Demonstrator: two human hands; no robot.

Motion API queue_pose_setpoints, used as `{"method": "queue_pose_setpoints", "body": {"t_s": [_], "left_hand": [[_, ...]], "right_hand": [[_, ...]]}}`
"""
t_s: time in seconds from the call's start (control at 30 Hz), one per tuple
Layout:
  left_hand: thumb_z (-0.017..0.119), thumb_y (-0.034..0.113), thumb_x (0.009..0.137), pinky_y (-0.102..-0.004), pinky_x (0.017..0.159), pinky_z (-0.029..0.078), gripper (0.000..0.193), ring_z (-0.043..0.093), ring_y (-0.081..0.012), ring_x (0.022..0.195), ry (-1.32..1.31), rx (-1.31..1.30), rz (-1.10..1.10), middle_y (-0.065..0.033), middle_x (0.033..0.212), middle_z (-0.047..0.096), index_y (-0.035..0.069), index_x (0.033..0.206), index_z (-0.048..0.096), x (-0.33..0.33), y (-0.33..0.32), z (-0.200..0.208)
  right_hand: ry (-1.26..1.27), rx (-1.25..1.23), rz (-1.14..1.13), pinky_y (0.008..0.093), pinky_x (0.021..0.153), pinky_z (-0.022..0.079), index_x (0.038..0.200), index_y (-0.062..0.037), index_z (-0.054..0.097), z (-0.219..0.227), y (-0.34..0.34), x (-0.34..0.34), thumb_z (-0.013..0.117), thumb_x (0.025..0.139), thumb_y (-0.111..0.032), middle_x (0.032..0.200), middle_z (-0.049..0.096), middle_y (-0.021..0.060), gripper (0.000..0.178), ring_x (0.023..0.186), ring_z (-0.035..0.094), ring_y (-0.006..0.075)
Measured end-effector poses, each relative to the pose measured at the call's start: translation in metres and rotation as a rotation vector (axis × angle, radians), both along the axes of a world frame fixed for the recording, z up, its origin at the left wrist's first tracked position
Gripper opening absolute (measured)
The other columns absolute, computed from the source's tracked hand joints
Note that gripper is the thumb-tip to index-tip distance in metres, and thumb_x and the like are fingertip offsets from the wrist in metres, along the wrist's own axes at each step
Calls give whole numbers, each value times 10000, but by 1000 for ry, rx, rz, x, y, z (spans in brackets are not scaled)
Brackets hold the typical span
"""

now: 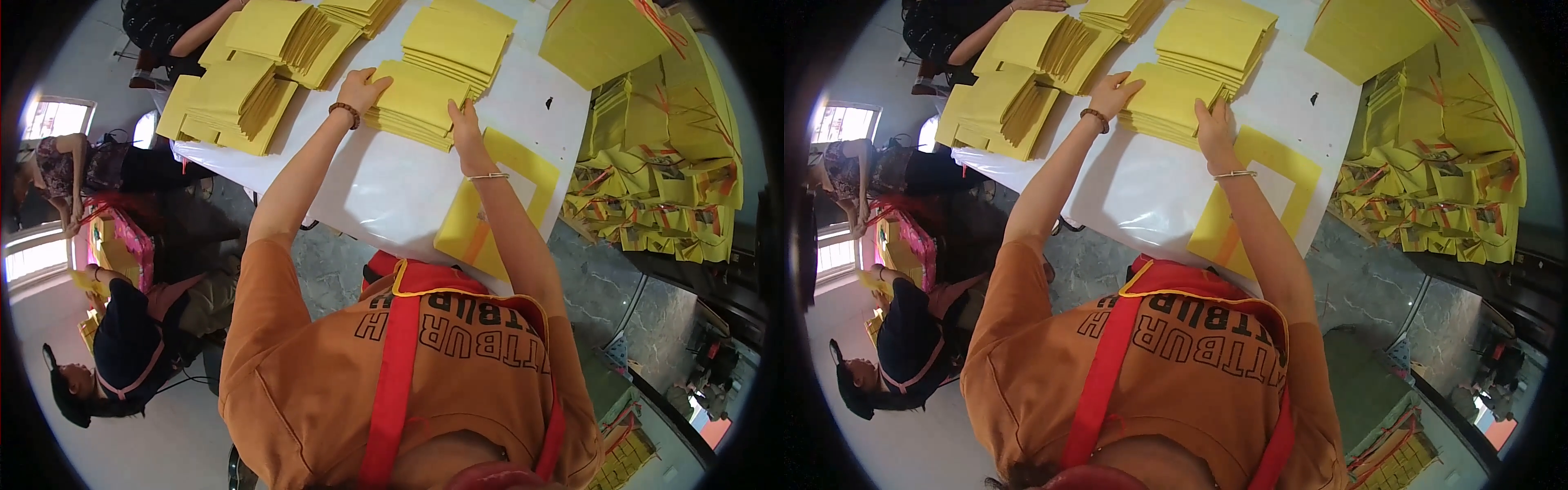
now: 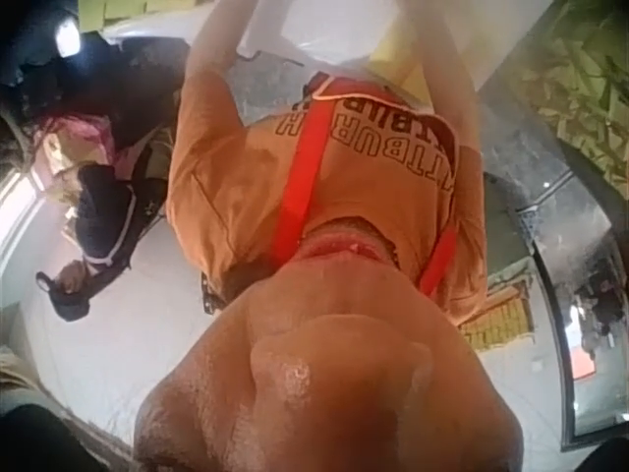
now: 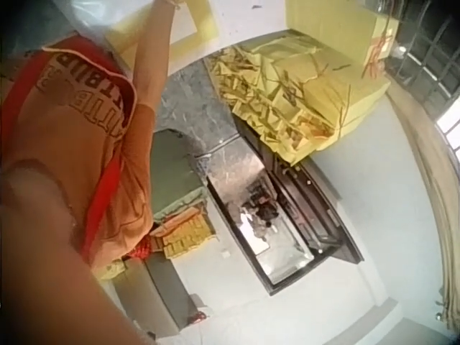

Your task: Folding sheets of yellow paper into stacks on a table.

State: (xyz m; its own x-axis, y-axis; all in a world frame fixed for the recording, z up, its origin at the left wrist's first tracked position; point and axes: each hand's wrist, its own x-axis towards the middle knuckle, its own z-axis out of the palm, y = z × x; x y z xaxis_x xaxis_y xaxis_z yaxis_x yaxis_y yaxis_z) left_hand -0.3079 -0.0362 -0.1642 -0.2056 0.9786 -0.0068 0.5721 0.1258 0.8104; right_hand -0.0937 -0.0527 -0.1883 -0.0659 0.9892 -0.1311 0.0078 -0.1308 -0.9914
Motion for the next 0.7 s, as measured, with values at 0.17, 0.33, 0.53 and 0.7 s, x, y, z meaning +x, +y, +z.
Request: {"method": "queue_pose_setpoints", "body": {"t_s": [0.17, 0.33, 0.53, 0.7], "left_hand": [[619, 385, 713, -311, 685, 448, 438, 597, -263, 701, -340, -78, -8, -157, 741, 637, -36, 830, 646, -2, 2, -6], [625, 437, 707, -319, 691, 454, 519, 580, -274, 737, 218, -68, 46, -170, 841, 627, -28, 931, 572, -1, 15, -12], [638, 485, 715, -317, 724, 465, 573, 597, -251, 825, -40, -204, 83, -156, 900, 627, -13, 980, 536, -5, 20, -32], [597, 472, 767, -306, 784, 453, 610, 578, -226, 934, -170, -224, 41, -161, 1034, 596, -27, 1105, 507, -3, 26, -47]], "right_hand": [[172, 2, 44, 362, 944, 313, 1239, 10, 396, 4, -3, -8, 498, 850, -239, 1238, 390, 166, 473, 1116, 394, 286], [139, -69, -24, 357, 948, 314, 1242, 10, 388, -11, 6, -8, 494, 846, -209, 1230, 401, 163, 464, 1104, 416, 277], [-385, 175, -180, 391, 992, 299, 1336, -36, 266, -10, -18, -20, 495, 838, -205, 1329, 310, 196, 573, 1230, 310, 335], [-396, 84, -107, 389, 1026, 265, 1371, -61, 182, -2, -18, -12, 499, 834, -206, 1379, 247, 196, 640, 1274, 248, 343]]}}
